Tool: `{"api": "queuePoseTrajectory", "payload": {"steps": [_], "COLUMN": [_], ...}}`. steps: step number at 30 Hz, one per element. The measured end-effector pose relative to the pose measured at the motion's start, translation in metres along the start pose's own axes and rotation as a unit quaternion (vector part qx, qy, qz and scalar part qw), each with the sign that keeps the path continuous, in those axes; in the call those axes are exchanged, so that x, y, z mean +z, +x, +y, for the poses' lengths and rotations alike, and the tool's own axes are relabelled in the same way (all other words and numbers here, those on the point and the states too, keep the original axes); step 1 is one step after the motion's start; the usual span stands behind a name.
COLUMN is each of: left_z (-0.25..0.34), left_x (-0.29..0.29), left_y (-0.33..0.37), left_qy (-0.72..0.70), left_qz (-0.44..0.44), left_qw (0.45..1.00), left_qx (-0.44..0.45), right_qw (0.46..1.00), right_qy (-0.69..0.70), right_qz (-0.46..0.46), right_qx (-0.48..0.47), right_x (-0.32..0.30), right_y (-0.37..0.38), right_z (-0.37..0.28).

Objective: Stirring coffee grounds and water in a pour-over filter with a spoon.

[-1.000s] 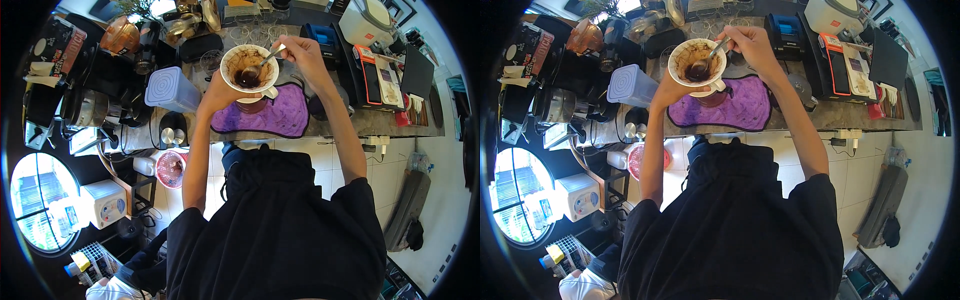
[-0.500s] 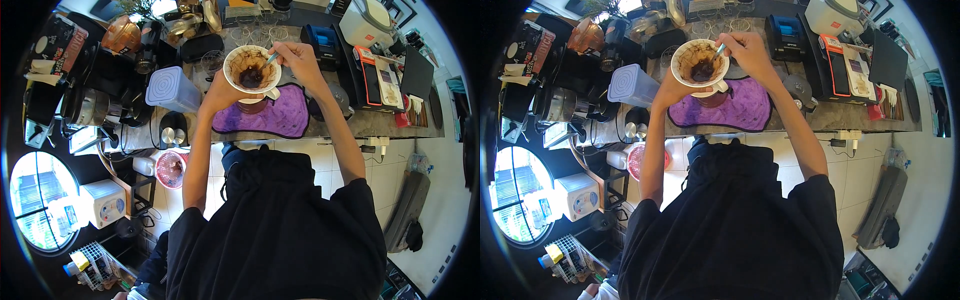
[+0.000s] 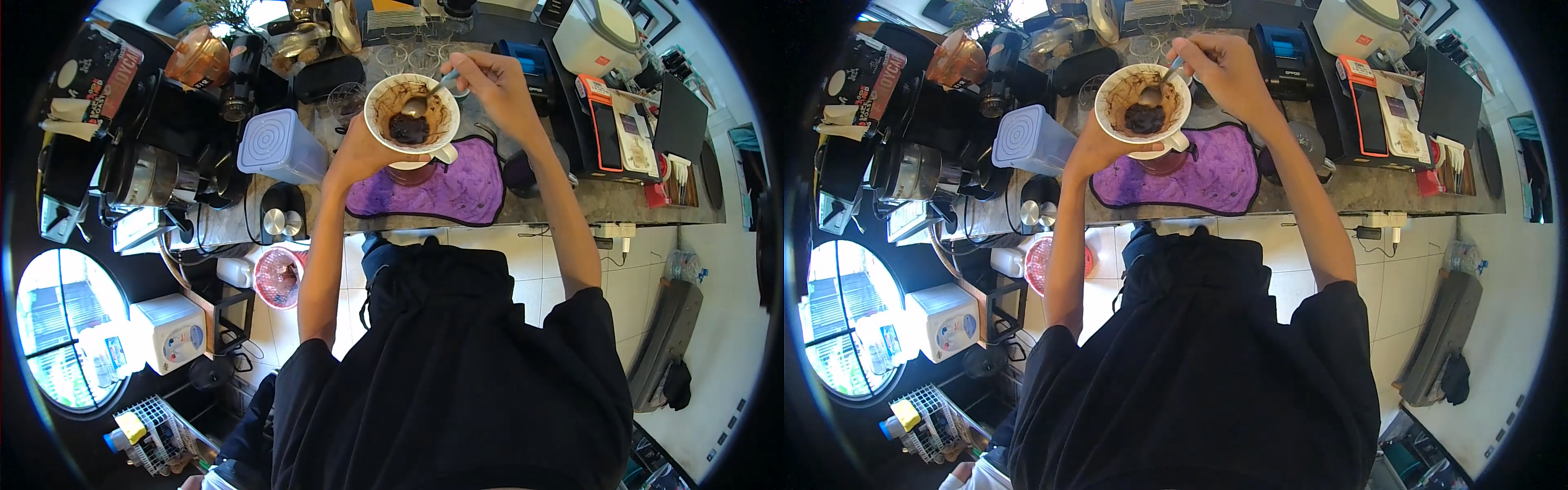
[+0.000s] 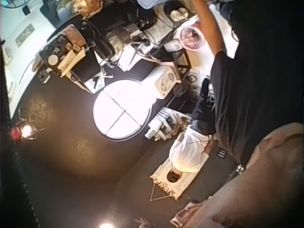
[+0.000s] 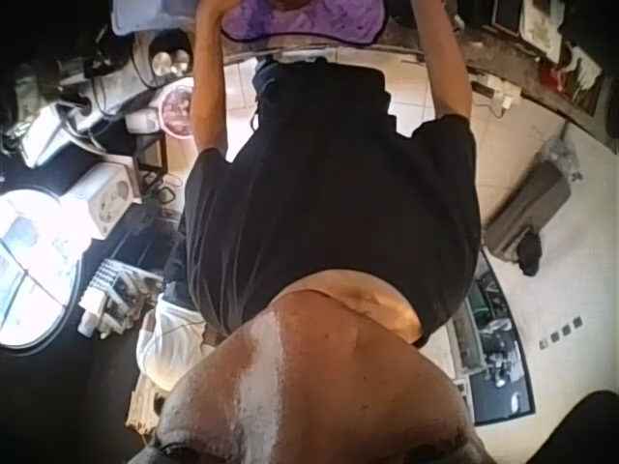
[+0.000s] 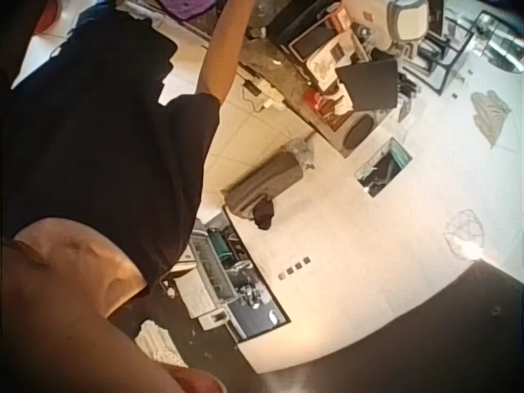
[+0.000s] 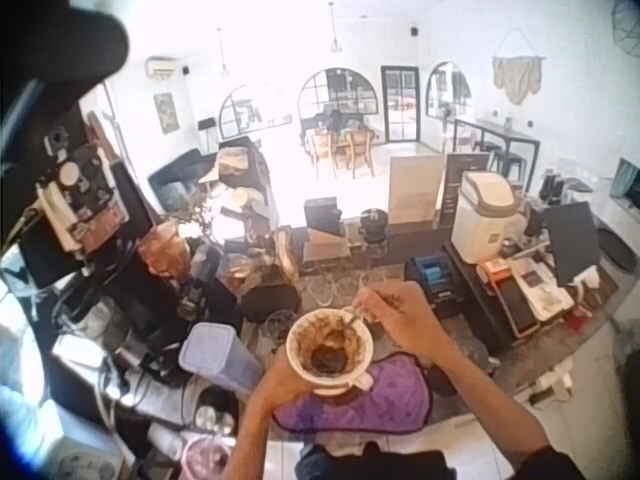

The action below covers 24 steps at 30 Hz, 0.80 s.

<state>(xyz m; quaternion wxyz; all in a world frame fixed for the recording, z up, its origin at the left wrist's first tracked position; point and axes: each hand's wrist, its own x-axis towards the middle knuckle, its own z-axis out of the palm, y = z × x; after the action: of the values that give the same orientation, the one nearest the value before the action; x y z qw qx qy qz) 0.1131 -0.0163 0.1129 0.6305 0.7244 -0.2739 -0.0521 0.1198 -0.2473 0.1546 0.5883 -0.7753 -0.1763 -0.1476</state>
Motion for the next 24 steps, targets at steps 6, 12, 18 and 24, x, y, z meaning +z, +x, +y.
{"api": "queuePoseTrajectory", "payload": {"steps": [6, 12, 18, 24], "left_z": [0.000, -0.002, -0.001, 0.001], "left_x": [-0.001, -0.003, 0.000, 0.000], "left_y": [-0.001, -0.002, -0.001, -0.002], "left_qy": [0.027, 0.021, -0.003, -0.025], "left_qz": [-0.005, -0.022, -0.019, -0.003], "left_qw": [1.000, 0.999, 1.000, 1.000], "left_qx": [0.002, -0.017, -0.004, 0.005], "right_qw": [0.993, 0.972, 0.983, 0.998], "right_qy": [0.051, 0.171, 0.156, 0.062], "right_qz": [-0.013, 0.010, -0.001, -0.023], "right_qx": [0.101, 0.158, 0.091, 0.009], "right_x": [0.006, 0.000, -0.008, -0.004], "right_y": [-0.012, -0.012, -0.001, 0.004], "right_z": [0.015, 0.012, -0.011, -0.003]}}
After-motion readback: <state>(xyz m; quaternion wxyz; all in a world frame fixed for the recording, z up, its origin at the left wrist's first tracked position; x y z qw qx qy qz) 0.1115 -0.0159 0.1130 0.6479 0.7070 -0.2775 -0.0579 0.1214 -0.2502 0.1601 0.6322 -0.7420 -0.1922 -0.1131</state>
